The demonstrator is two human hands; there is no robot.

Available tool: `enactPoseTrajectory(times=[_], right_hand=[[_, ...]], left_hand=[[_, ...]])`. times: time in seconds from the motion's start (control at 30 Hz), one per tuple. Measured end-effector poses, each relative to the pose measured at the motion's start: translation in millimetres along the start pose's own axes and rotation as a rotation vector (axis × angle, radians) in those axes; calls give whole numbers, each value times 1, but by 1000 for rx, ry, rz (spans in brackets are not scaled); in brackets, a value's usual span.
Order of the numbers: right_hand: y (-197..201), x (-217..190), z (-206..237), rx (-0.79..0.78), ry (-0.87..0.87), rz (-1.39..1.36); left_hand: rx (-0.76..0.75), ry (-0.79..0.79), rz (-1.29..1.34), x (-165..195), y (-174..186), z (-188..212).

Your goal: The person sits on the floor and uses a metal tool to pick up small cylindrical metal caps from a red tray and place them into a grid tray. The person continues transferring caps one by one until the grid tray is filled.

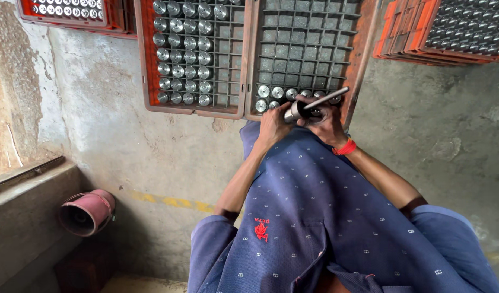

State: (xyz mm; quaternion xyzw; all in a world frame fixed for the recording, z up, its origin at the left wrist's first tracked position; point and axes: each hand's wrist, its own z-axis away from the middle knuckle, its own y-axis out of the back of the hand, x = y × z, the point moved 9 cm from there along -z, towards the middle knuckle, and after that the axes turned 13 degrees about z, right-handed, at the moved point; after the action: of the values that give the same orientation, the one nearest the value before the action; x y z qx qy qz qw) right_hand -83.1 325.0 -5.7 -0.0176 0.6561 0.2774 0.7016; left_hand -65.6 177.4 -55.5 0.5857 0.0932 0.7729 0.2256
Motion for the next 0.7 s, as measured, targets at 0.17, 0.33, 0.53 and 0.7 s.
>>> enactPoseTrajectory(times=[0.17, 0.33, 0.53, 0.7], right_hand=[[-12, 34, -6, -122, -124, -302], [25, 59, -13, 265, -263, -499], [38, 58, -8, 406, -329, -527], [22, 59, 5, 443, -385, -537]], left_hand=[[-115, -28, 151, -5, -8, 3], [42, -60, -22, -12, 39, -9], [153, -277, -487, 8, 64, -37], [104, -255, -381, 8, 79, -48]])
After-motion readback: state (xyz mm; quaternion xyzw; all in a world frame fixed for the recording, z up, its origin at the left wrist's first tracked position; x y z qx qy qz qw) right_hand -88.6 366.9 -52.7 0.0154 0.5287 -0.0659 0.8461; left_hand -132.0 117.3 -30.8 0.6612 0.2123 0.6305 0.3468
